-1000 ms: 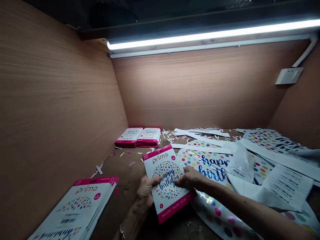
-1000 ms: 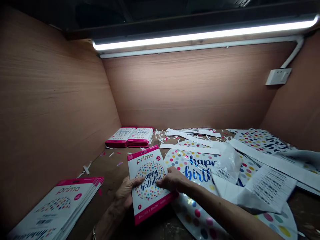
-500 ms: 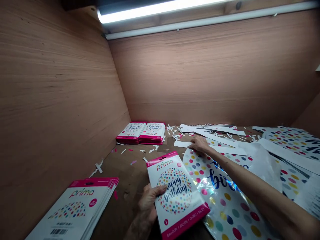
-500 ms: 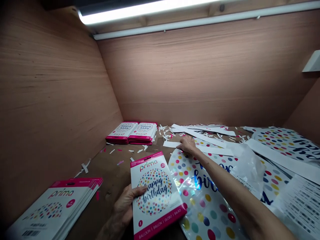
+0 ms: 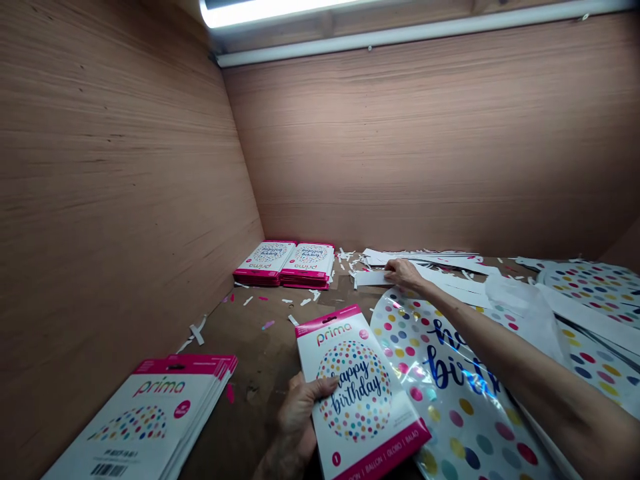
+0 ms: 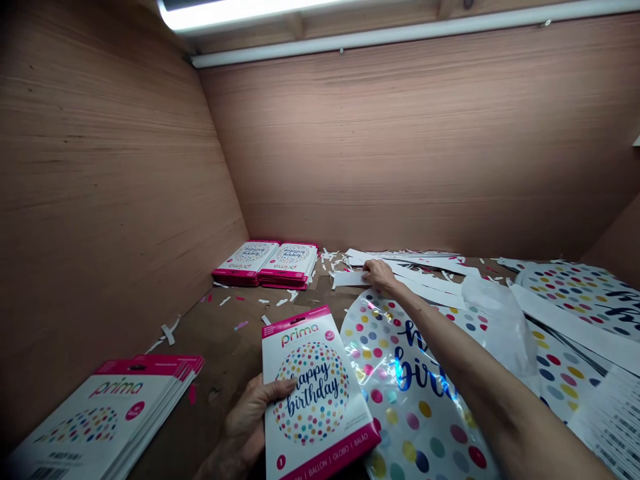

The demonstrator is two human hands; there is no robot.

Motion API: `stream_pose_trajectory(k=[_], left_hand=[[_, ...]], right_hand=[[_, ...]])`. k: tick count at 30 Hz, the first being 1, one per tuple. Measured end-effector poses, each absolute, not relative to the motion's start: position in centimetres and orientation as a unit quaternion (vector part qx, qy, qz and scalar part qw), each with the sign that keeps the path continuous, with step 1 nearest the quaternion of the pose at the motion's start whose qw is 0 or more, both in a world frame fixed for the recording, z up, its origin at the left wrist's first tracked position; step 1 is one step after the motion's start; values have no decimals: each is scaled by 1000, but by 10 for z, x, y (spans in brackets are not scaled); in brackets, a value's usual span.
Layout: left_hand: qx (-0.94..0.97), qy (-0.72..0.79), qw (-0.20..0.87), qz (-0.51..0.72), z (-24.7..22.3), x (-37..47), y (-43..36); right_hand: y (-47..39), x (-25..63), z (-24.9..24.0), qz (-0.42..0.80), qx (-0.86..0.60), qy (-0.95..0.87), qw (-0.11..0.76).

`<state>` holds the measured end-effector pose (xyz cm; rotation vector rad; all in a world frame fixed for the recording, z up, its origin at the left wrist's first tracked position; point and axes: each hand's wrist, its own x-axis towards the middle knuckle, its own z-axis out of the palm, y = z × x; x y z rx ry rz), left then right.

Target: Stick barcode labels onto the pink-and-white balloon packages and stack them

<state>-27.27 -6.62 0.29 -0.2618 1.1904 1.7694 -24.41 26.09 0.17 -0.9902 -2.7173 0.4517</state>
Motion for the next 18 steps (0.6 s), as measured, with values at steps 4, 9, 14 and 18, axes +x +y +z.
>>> stream_pose_trajectory(k=[4,9,14,18], left_hand=[[-100,491,474,725,0,-272,-68],[-89,484,476,729,-2,-270,-67],[-117,480,453,742,-6,-269,-65],[-111,467,455,750,-5,-268,-65]], right_hand=[[254,-244,17,190,-319,-917,143],[209,-216,34,271,-272,-912,145],[159,-181,37,360,-181,-914,55],[138,-173,26,354,-175,-918,28]])
